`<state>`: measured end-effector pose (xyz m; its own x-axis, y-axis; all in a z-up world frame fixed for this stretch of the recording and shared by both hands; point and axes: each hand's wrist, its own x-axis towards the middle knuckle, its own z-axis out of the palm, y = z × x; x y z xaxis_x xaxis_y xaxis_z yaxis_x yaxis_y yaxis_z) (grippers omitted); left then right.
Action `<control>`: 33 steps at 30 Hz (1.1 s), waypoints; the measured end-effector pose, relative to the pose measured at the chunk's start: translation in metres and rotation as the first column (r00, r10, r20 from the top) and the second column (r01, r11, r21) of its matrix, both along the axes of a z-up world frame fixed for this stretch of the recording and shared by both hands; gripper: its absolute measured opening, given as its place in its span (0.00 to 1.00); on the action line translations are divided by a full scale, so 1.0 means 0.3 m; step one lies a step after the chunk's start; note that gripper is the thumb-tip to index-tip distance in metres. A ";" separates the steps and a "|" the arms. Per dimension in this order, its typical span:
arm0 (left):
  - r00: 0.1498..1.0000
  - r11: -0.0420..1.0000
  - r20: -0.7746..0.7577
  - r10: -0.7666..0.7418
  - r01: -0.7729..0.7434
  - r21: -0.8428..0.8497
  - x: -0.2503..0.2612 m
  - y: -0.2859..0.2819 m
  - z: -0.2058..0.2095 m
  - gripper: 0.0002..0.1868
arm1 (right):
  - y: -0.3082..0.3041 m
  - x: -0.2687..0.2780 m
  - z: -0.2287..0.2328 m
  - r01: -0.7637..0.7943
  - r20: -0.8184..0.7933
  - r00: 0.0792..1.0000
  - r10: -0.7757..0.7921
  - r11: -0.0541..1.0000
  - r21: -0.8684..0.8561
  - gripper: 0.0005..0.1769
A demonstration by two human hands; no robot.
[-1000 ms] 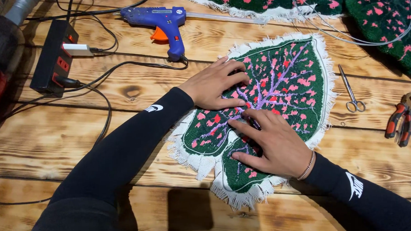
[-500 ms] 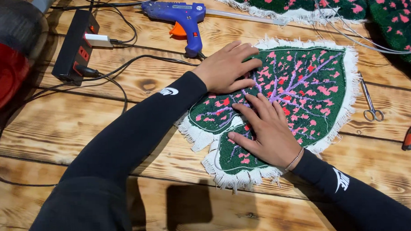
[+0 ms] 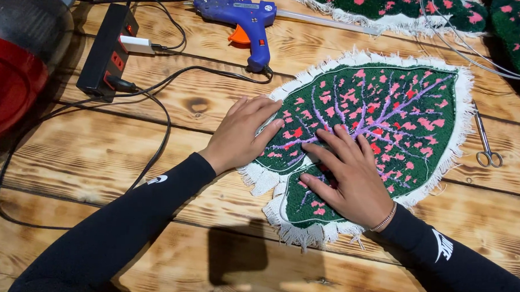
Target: The person trims the white fringe of a leaf-shaped rug using scissors.
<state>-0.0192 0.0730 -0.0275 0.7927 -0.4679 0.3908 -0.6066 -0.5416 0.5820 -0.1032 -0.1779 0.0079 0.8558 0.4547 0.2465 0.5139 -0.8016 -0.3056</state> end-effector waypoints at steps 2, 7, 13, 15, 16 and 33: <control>1.000 1.000 -0.012 0.006 -0.006 0.001 0.004 -0.004 -0.010 0.24 | -0.006 0.003 0.001 -0.019 -0.024 1.000 0.019 1.000 0.000 0.31; 1.000 1.000 -0.017 0.022 -0.021 0.018 0.007 0.006 -0.019 0.24 | -0.013 0.016 0.005 -0.075 -0.072 0.994 0.077 0.997 0.024 0.28; 0.998 1.000 -0.063 0.007 -0.006 0.017 0.016 0.015 -0.004 0.23 | -0.020 0.019 0.007 -0.098 -0.070 0.993 0.098 0.995 0.008 0.28; 0.997 0.999 -0.075 -0.033 0.035 0.020 0.026 0.024 -0.005 0.22 | -0.019 0.019 0.009 -0.094 -0.079 0.992 0.095 0.995 0.016 0.28; 0.997 0.999 -0.073 -0.033 0.035 0.019 0.037 0.030 -0.013 0.22 | -0.019 0.019 0.007 -0.094 -0.077 0.993 0.095 0.995 0.016 0.28; 0.929 0.955 -0.219 -0.297 0.292 -0.056 0.178 0.085 -0.022 0.22 | -0.022 0.018 -0.001 -0.089 -0.068 0.994 0.089 0.996 0.002 0.28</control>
